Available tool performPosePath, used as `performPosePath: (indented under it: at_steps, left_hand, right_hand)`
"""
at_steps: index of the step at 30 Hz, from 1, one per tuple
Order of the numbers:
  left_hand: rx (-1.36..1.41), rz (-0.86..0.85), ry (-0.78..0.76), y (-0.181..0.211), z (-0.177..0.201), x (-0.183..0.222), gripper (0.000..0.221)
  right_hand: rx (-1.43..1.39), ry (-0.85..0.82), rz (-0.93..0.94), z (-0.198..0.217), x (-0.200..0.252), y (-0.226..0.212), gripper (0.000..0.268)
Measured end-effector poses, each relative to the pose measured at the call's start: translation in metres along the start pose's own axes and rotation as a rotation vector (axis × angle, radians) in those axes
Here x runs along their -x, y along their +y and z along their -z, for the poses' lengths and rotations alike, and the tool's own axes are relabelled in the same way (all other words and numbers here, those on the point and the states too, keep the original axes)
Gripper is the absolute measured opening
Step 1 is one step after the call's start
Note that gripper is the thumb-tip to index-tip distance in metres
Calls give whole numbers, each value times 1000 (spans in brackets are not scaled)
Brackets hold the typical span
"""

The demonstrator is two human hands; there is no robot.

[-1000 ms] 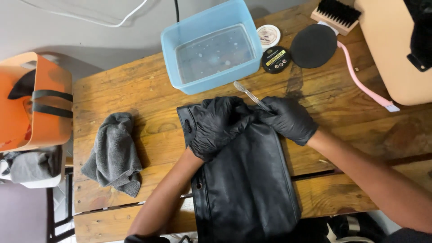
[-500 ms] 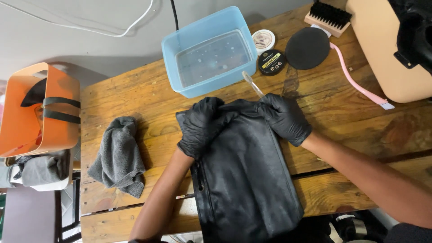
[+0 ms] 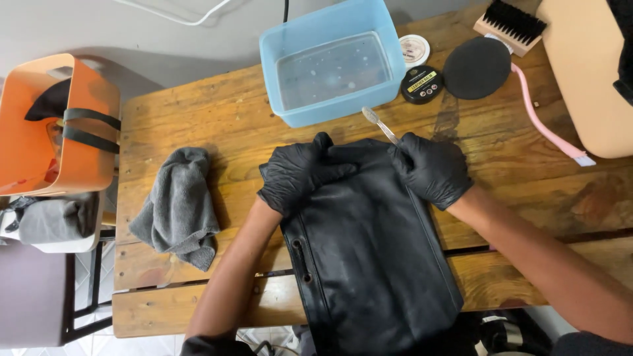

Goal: Cleaning a black bag by applying a cleaning agent with a brush and wiping it off with a cloth.

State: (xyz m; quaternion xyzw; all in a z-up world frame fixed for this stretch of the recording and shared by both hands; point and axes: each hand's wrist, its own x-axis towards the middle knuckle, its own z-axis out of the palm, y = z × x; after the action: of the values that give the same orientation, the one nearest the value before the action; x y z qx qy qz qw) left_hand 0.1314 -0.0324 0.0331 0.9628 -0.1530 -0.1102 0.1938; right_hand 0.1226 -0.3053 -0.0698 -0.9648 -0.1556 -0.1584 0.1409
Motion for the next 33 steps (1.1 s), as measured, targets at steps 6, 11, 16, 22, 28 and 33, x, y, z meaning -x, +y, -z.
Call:
performPosePath:
  at_steps: [6,11,16,22,28,33]
  left_hand:
    - [-3,-150,120,0,-4,5,61]
    - [-236,-299,358,-32,-63,-23,78]
    - [-645,-261,925,-18,-147,-39,52]
    - [-503,-387,472,62,-140,24,76]
    - [-299,-461,-92,93,-101,61,107]
    - [-369,-327,-223,65,-71,36,117]
  right_hand:
    - [53,-83,-74,2,-1,0,31]
    - [106,-105,-8,-1,0,-1,27]
    - [106,-169,-11,13,-3,-10,33]
    - [240,-239,-47,-6,-4,-8,20]
    - [315,126,101,-1,-2,-8,30]
    - [153,-26,56,15,-9,-10,37]
